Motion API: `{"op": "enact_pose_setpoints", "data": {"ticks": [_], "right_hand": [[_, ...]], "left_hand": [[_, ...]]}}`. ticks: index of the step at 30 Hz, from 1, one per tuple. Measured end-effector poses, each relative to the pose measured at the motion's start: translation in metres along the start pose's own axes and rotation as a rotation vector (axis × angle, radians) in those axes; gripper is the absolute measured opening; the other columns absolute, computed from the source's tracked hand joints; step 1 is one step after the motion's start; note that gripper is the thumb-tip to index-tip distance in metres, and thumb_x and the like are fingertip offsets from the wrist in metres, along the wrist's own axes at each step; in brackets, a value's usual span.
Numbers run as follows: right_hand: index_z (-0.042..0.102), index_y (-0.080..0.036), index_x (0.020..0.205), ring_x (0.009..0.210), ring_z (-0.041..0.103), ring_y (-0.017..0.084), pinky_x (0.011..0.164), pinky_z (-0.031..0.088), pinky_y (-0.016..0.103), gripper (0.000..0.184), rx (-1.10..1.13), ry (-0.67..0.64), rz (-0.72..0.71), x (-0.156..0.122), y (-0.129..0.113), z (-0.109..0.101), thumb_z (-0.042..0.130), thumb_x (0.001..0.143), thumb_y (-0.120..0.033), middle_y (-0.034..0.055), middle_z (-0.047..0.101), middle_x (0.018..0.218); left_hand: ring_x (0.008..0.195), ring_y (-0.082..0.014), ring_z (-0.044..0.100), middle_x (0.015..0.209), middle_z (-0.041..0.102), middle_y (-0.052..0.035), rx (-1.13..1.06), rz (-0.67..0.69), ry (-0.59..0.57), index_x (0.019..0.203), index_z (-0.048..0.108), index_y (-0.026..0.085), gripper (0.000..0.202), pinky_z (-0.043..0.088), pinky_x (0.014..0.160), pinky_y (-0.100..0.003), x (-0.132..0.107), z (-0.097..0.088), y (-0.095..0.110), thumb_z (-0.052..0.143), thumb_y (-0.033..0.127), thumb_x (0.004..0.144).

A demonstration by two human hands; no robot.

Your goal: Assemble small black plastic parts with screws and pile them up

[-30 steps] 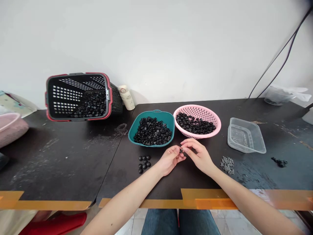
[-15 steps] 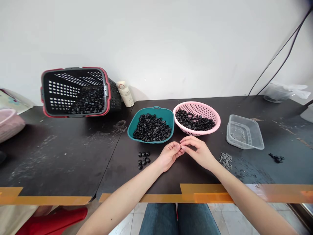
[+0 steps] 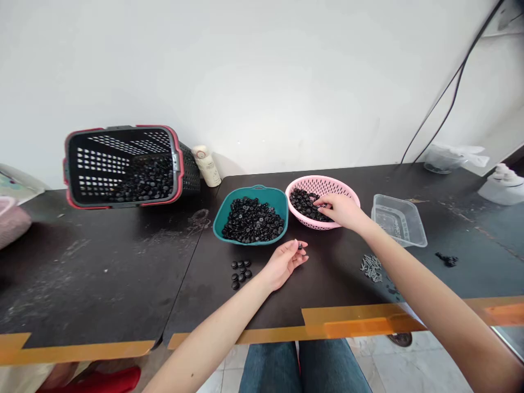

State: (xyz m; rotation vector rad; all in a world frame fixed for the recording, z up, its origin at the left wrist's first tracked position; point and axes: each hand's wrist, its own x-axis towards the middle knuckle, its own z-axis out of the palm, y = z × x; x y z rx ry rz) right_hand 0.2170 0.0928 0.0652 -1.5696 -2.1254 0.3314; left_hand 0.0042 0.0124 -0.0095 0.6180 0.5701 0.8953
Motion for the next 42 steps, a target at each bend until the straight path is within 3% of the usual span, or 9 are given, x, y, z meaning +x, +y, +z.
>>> {"op": "enact_pose_setpoints", "data": {"ticks": [4, 9, 14, 17, 27, 30, 34, 40, 42], "right_hand": [[0.071, -0.019, 0.096, 0.091, 0.064, 0.025, 0.082, 0.048, 0.034, 0.022, -0.234, -0.183, -0.085, 0.028, 0.0, 0.015, 0.063, 0.076, -0.02, 0.0058, 0.07, 0.1], [0.071, -0.018, 0.086, 0.084, 0.065, 0.024, 0.078, 0.049, 0.033, 0.013, -0.208, -0.102, -0.033, 0.026, -0.005, 0.024, 0.064, 0.075, -0.019, 0.0056, 0.072, 0.088], [0.066, -0.017, 0.097, 0.081, 0.065, 0.021, 0.077, 0.052, 0.035, 0.021, 0.35, 0.044, 0.089, -0.009, -0.014, 0.009, 0.065, 0.078, -0.025, 0.0067, 0.07, 0.087], [0.063, -0.019, 0.108, 0.082, 0.065, 0.02, 0.074, 0.053, 0.035, 0.036, 0.773, -0.067, 0.088, -0.041, -0.028, 0.007, 0.065, 0.078, -0.039, 0.0066, 0.069, 0.089], [0.071, -0.018, 0.094, 0.077, 0.064, 0.018, 0.072, 0.051, 0.033, 0.033, 1.02, -0.242, 0.177, -0.077, -0.036, 0.06, 0.07, 0.073, -0.044, 0.0061, 0.071, 0.087], [0.068, -0.017, 0.101, 0.081, 0.063, 0.019, 0.077, 0.051, 0.035, 0.037, 0.976, -0.231, 0.213, -0.079, -0.03, 0.066, 0.066, 0.076, -0.044, 0.0068, 0.071, 0.091], [0.066, -0.02, 0.101, 0.076, 0.059, 0.018, 0.073, 0.049, 0.033, 0.032, 0.627, -0.176, 0.15, -0.081, -0.024, 0.061, 0.06, 0.08, -0.043, 0.0055, 0.066, 0.089], [0.065, -0.023, 0.1, 0.076, 0.054, 0.017, 0.07, 0.046, 0.029, 0.038, 0.278, -0.526, -0.019, -0.089, -0.014, 0.013, 0.072, 0.068, -0.043, 0.003, 0.058, 0.09], [0.064, -0.025, 0.101, 0.076, 0.054, 0.018, 0.07, 0.045, 0.029, 0.037, 0.198, -0.522, 0.023, -0.098, -0.005, -0.002, 0.071, 0.068, -0.038, 0.0031, 0.057, 0.093]], "left_hand": [[0.048, -0.0037, 0.045, 0.054, 0.051, 0.0043, -0.001, 0.003, 0.031, 0.073, 0.062, 0.011, 0.042, 0.05, 0.079, -0.029, 0.001, 0.002, -0.002, 0.062, 0.053, 0.078], [0.053, -0.0031, 0.048, 0.066, 0.058, 0.0022, 0.053, 0.059, 0.002, 0.082, 0.063, 0.011, 0.034, 0.05, 0.082, -0.029, -0.002, 0.001, -0.004, 0.067, 0.044, 0.077], [0.06, -0.003, 0.055, 0.088, 0.065, -0.0021, 0.019, 0.041, -0.028, 0.091, 0.063, 0.013, 0.03, 0.048, 0.088, -0.031, -0.004, 0.0, -0.002, 0.076, 0.031, 0.071], [0.062, -0.0039, 0.057, 0.088, 0.067, -0.0021, 0.008, 0.039, -0.042, 0.091, 0.064, 0.014, 0.03, 0.047, 0.089, -0.031, -0.005, 0.0, -0.002, 0.079, 0.027, 0.068], [0.065, -0.0043, 0.058, 0.087, 0.066, -0.0025, 0.002, 0.041, -0.05, 0.086, 0.065, 0.012, 0.028, 0.049, 0.077, -0.023, -0.005, -0.001, -0.002, 0.076, 0.032, 0.07], [0.068, -0.0051, 0.058, 0.084, 0.065, -0.0012, -0.004, 0.039, -0.024, 0.087, 0.065, 0.013, 0.029, 0.049, 0.079, -0.023, -0.004, 0.001, -0.001, 0.077, 0.033, 0.07], [0.063, -0.0037, 0.053, 0.077, 0.06, 0.0011, -0.017, 0.051, 0.006, 0.082, 0.063, 0.013, 0.028, 0.05, 0.076, -0.022, -0.003, 0.003, 0.0, 0.072, 0.038, 0.074], [0.055, -0.0034, 0.047, 0.07, 0.056, 0.0017, 0.04, 0.028, 0.032, 0.079, 0.061, 0.012, 0.036, 0.049, 0.073, -0.023, -0.001, 0.005, -0.002, 0.066, 0.048, 0.076], [0.055, -0.0034, 0.047, 0.069, 0.055, 0.002, 0.09, 0.028, 0.014, 0.08, 0.061, 0.012, 0.036, 0.048, 0.071, -0.022, -0.002, 0.005, -0.002, 0.067, 0.047, 0.076]]}}
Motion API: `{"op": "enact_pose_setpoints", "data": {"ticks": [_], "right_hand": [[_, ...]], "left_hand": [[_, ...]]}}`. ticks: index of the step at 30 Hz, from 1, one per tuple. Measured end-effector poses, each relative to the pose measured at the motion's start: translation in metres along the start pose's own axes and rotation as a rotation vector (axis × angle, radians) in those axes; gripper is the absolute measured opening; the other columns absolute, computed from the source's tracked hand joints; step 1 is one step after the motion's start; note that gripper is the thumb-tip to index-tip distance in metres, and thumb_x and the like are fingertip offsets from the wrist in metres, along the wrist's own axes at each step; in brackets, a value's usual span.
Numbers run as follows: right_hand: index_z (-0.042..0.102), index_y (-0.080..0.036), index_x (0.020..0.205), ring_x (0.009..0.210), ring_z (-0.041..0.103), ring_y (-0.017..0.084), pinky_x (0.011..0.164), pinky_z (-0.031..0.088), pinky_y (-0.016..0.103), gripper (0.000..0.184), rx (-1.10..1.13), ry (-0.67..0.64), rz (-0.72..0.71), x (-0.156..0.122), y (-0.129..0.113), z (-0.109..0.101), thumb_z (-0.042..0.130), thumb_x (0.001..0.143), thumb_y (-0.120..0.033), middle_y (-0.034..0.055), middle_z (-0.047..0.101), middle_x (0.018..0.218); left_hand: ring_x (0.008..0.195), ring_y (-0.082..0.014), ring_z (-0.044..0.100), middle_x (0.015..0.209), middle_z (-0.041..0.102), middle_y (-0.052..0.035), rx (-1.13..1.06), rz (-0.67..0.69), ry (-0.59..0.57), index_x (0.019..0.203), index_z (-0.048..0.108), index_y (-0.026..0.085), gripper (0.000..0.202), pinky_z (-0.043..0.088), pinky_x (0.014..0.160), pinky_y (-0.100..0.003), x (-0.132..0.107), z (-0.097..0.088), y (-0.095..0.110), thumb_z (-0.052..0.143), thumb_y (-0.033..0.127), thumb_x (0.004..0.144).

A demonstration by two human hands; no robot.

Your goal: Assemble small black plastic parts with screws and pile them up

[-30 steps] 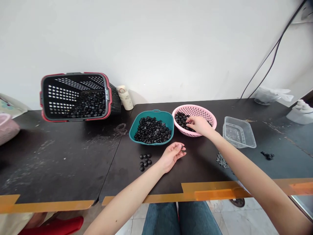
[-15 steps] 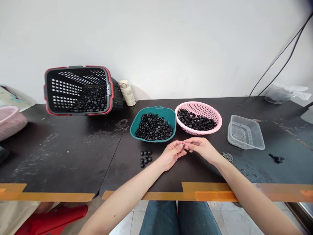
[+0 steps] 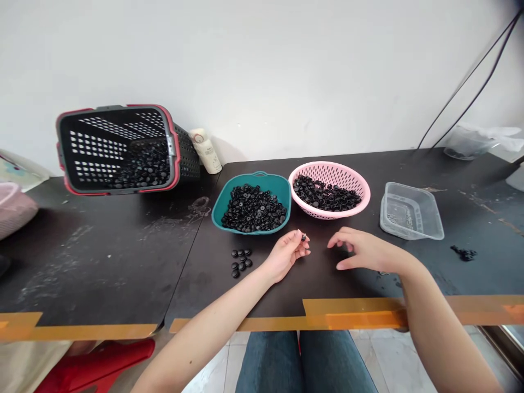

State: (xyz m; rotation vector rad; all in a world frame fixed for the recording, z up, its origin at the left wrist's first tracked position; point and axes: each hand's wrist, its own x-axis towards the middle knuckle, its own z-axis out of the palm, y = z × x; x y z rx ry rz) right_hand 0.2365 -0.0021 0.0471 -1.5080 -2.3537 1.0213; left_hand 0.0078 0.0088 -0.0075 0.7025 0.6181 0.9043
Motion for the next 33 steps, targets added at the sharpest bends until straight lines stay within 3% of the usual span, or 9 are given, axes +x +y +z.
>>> {"op": "enact_pose_setpoints", "data": {"ticks": [5, 9, 14, 17, 26, 30, 33], "right_hand": [[0.064, -0.028, 0.103, 0.071, 0.054, 0.017, 0.067, 0.045, 0.03, 0.03, -0.052, 0.175, 0.12, -0.027, 0.03, -0.004, 0.064, 0.073, -0.034, 0.0032, 0.059, 0.096], [0.066, -0.027, 0.101, 0.061, 0.052, 0.015, 0.06, 0.045, 0.03, 0.03, -0.006, 0.228, 0.13, -0.022, 0.046, 0.006, 0.064, 0.074, -0.039, 0.0037, 0.063, 0.092], [0.069, -0.024, 0.098, 0.06, 0.056, 0.016, 0.061, 0.045, 0.03, 0.029, 0.076, 0.263, 0.091, 0.002, 0.038, 0.015, 0.064, 0.074, -0.038, 0.0031, 0.066, 0.083], [0.07, -0.023, 0.087, 0.064, 0.06, 0.018, 0.063, 0.045, 0.029, 0.018, 0.067, 0.27, 0.104, 0.013, 0.029, 0.014, 0.061, 0.076, -0.035, 0.0018, 0.067, 0.075], [0.069, -0.021, 0.076, 0.062, 0.06, 0.017, 0.063, 0.045, 0.029, 0.014, 0.011, 0.217, -0.002, 0.029, 0.017, 0.016, 0.062, 0.076, -0.033, 0.0026, 0.065, 0.075], [0.064, -0.019, 0.088, 0.067, 0.061, 0.017, 0.062, 0.047, 0.028, 0.025, 0.197, 0.204, 0.036, 0.029, 0.024, 0.019, 0.07, 0.068, -0.034, 0.0028, 0.066, 0.08], [0.065, -0.019, 0.095, 0.065, 0.058, 0.016, 0.061, 0.047, 0.028, 0.034, 0.2, 0.191, 0.033, 0.03, 0.027, 0.021, 0.073, 0.065, -0.035, 0.0023, 0.065, 0.082]], "left_hand": [[0.059, -0.0037, 0.049, 0.072, 0.056, 0.0019, 0.067, -0.002, -0.039, 0.084, 0.061, 0.013, 0.028, 0.046, 0.076, -0.023, -0.001, 0.0, 0.0, 0.069, 0.039, 0.077], [0.063, -0.0048, 0.053, 0.077, 0.059, 0.0004, 0.078, -0.018, -0.048, 0.086, 0.061, 0.014, 0.027, 0.046, 0.078, -0.025, 0.0, -0.002, 0.0, 0.071, 0.037, 0.075], [0.075, -0.0088, 0.059, 0.08, 0.063, -0.0007, 0.056, -0.014, -0.046, 0.086, 0.061, 0.014, 0.032, 0.046, 0.081, -0.027, -0.001, -0.001, 0.0, 0.08, 0.028, 0.065], [0.069, -0.0076, 0.058, 0.077, 0.065, -0.0009, 0.086, 0.013, -0.039, 0.082, 0.06, 0.013, 0.032, 0.045, 0.076, -0.025, -0.001, -0.001, -0.003, 0.082, 0.024, 0.061], [0.062, -0.0077, 0.057, 0.073, 0.065, -0.0023, 0.194, 0.069, -0.025, 0.085, 0.062, 0.012, 0.032, 0.044, 0.07, -0.025, -0.003, 0.001, -0.007, 0.079, 0.031, 0.066], [0.064, -0.0087, 0.057, 0.073, 0.064, -0.0019, 0.212, 0.071, -0.015, 0.086, 0.062, 0.012, 0.033, 0.045, 0.071, -0.025, -0.004, 0.0, -0.008, 0.078, 0.032, 0.066], [0.065, -0.0089, 0.057, 0.071, 0.061, 0.0, 0.212, 0.087, -0.013, 0.086, 0.063, 0.012, 0.032, 0.045, 0.071, -0.025, -0.003, 0.0, -0.009, 0.078, 0.031, 0.066]]}}
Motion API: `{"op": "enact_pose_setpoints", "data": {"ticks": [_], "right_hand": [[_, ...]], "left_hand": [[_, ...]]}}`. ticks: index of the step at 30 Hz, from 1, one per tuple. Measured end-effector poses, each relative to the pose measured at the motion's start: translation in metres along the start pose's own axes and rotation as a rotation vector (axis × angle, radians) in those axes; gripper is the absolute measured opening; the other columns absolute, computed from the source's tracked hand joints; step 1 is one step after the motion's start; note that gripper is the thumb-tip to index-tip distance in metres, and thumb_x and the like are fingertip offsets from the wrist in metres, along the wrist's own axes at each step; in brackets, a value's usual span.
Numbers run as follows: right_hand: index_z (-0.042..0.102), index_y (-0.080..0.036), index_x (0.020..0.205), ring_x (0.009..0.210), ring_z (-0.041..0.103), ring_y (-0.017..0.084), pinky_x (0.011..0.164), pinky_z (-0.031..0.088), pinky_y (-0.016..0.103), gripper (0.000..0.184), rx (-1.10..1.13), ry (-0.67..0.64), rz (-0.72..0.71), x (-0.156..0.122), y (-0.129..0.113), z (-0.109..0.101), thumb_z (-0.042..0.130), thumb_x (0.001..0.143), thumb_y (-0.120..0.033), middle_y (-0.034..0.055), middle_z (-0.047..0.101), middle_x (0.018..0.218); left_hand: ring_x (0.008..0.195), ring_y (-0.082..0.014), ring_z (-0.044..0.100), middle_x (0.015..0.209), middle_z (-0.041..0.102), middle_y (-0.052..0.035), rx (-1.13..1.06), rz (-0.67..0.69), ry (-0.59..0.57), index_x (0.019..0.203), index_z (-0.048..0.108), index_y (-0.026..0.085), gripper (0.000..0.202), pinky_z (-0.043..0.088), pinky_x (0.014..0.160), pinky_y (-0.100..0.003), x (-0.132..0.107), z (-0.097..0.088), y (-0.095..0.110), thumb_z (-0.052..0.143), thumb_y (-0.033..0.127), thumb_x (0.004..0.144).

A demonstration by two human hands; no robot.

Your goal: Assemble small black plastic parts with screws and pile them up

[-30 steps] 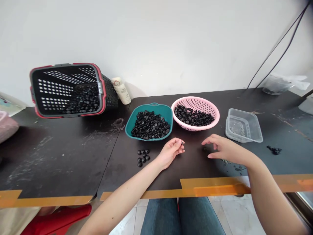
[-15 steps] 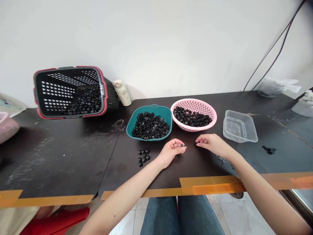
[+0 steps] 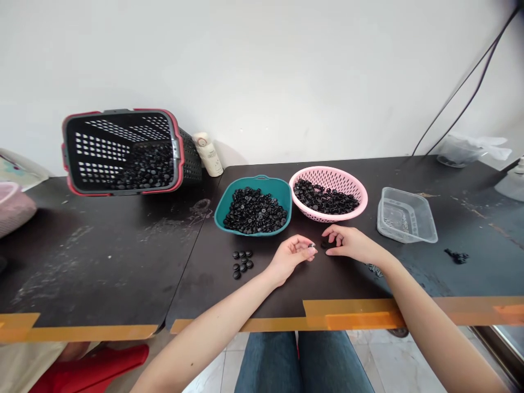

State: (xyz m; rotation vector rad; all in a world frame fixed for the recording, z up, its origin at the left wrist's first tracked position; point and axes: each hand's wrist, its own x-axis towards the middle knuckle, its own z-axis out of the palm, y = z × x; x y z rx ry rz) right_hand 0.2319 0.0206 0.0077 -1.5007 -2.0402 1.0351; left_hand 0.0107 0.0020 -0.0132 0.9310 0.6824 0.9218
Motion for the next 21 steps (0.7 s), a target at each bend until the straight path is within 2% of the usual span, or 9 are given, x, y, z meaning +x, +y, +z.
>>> {"op": "enact_pose_setpoints", "data": {"ticks": [3, 7, 14, 17, 21], "right_hand": [[0.068, -0.019, 0.087, 0.064, 0.058, 0.016, 0.061, 0.048, 0.03, 0.027, 0.022, 0.029, -0.038, 0.001, -0.003, 0.004, 0.07, 0.069, -0.039, 0.0028, 0.065, 0.076], [0.068, -0.018, 0.09, 0.073, 0.064, 0.019, 0.069, 0.053, 0.033, 0.029, 0.191, 0.073, -0.07, -0.002, -0.015, 0.01, 0.07, 0.07, -0.039, 0.0059, 0.069, 0.085], [0.07, -0.022, 0.099, 0.084, 0.065, 0.02, 0.082, 0.054, 0.037, 0.029, 0.356, 0.061, -0.228, -0.007, -0.028, 0.014, 0.066, 0.077, -0.04, 0.0066, 0.066, 0.099], [0.068, -0.024, 0.106, 0.088, 0.064, 0.021, 0.084, 0.053, 0.038, 0.032, 0.402, 0.026, -0.229, -0.007, -0.029, 0.017, 0.063, 0.079, -0.041, 0.0067, 0.064, 0.103], [0.063, -0.022, 0.11, 0.091, 0.064, 0.021, 0.087, 0.053, 0.04, 0.04, 0.506, 0.063, -0.16, -0.008, -0.028, 0.021, 0.069, 0.075, -0.041, 0.007, 0.066, 0.1]], "left_hand": [[0.065, -0.0092, 0.057, 0.071, 0.06, 0.0, 0.025, 0.015, 0.011, 0.086, 0.063, 0.013, 0.032, 0.044, 0.07, -0.025, 0.0, 0.001, 0.0, 0.079, 0.03, 0.065], [0.062, -0.0084, 0.054, 0.071, 0.06, -0.0002, 0.107, 0.068, 0.04, 0.084, 0.062, 0.013, 0.029, 0.044, 0.066, -0.023, -0.002, 0.002, 0.001, 0.078, 0.03, 0.066], [0.078, -0.0114, 0.057, 0.083, 0.062, -0.0015, 0.147, 0.121, 0.021, 0.087, 0.063, 0.016, 0.023, 0.044, 0.079, -0.027, -0.003, 0.002, -0.001, 0.074, 0.028, 0.072], [0.076, -0.0112, 0.057, 0.082, 0.062, -0.001, 0.156, 0.118, 0.04, 0.087, 0.063, 0.016, 0.023, 0.044, 0.078, -0.026, -0.004, 0.004, 0.0, 0.074, 0.028, 0.071], [0.07, -0.01, 0.056, 0.077, 0.062, 0.0001, 0.182, 0.137, 0.096, 0.083, 0.062, 0.016, 0.025, 0.045, 0.073, -0.024, -0.006, 0.006, 0.004, 0.077, 0.027, 0.067]]}}
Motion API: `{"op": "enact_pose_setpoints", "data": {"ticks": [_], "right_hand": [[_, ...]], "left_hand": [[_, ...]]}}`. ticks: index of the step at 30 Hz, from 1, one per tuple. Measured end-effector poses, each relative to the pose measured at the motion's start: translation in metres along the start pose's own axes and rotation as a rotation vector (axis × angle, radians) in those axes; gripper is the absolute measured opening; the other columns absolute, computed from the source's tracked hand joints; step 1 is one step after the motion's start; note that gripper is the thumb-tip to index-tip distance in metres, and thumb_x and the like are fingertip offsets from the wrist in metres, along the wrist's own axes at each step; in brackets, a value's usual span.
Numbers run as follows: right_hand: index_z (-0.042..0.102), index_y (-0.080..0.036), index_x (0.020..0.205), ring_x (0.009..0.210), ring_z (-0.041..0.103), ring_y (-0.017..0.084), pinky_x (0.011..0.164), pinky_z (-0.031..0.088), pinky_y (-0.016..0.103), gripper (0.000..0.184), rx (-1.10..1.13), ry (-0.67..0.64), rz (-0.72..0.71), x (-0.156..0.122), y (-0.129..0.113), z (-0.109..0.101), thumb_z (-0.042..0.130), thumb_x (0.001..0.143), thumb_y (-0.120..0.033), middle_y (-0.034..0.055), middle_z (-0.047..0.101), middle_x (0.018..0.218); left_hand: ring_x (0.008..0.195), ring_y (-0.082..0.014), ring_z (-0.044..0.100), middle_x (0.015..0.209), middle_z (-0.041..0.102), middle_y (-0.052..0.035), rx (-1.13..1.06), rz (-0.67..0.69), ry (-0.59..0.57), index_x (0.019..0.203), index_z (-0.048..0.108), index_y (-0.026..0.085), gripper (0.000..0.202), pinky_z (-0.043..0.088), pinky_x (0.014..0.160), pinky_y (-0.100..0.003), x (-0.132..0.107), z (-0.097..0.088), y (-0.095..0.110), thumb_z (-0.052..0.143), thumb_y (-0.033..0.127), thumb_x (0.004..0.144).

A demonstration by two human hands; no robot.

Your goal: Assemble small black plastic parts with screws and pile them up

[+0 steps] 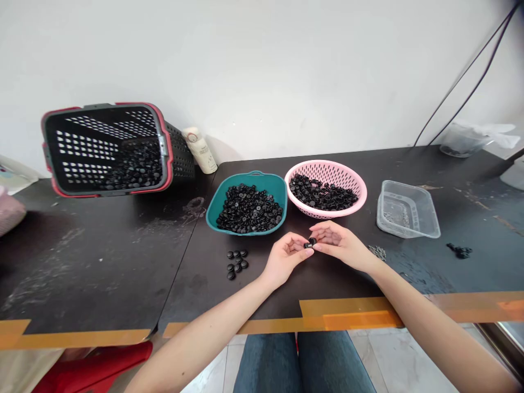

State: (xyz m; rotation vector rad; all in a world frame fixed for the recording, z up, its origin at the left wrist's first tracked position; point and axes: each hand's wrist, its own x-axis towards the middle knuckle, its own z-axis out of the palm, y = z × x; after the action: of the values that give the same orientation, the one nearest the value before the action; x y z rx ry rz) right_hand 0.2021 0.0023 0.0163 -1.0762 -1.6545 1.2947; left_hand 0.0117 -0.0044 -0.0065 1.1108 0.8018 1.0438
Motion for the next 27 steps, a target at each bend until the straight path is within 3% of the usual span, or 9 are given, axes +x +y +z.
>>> {"op": "enact_pose_setpoints", "data": {"ticks": [4, 7, 11, 27], "right_hand": [[0.065, -0.02, 0.095, 0.088, 0.064, 0.021, 0.087, 0.051, 0.039, 0.032, 0.046, 0.019, 0.037, -0.001, 0.002, 0.0, 0.072, 0.073, -0.042, 0.0064, 0.067, 0.097], [0.067, -0.021, 0.095, 0.09, 0.064, 0.02, 0.088, 0.051, 0.039, 0.03, 0.067, 0.021, 0.024, -0.001, 0.002, 0.0, 0.072, 0.073, -0.04, 0.0061, 0.066, 0.1], [0.07, -0.023, 0.093, 0.09, 0.063, 0.019, 0.087, 0.052, 0.036, 0.025, 0.107, 0.016, -0.009, -0.001, 0.003, 0.002, 0.074, 0.072, -0.035, 0.0046, 0.063, 0.101], [0.068, -0.022, 0.092, 0.089, 0.062, 0.017, 0.084, 0.054, 0.034, 0.023, 0.249, -0.012, -0.064, -0.001, 0.013, 0.006, 0.076, 0.07, -0.021, 0.0048, 0.06, 0.099]], "left_hand": [[0.064, -0.01, 0.056, 0.076, 0.062, 0.0001, 0.126, 0.07, 0.117, 0.085, 0.061, 0.017, 0.028, 0.046, 0.065, -0.023, -0.003, -0.001, 0.004, 0.078, 0.029, 0.066], [0.064, -0.0115, 0.057, 0.077, 0.062, -0.0009, 0.287, 0.141, 0.162, 0.084, 0.062, 0.018, 0.026, 0.045, 0.06, -0.022, -0.006, -0.001, 0.005, 0.077, 0.031, 0.067], [0.066, -0.0131, 0.057, 0.077, 0.064, -0.0015, 0.456, 0.214, 0.126, 0.08, 0.066, 0.02, 0.019, 0.045, 0.06, -0.023, -0.01, -0.001, 0.007, 0.075, 0.033, 0.07], [0.067, -0.0121, 0.061, 0.079, 0.065, -0.0022, 0.684, 0.406, 0.112, 0.086, 0.066, 0.018, 0.019, 0.051, 0.058, -0.02, -0.012, -0.004, 0.004, 0.066, 0.035, 0.079]]}}
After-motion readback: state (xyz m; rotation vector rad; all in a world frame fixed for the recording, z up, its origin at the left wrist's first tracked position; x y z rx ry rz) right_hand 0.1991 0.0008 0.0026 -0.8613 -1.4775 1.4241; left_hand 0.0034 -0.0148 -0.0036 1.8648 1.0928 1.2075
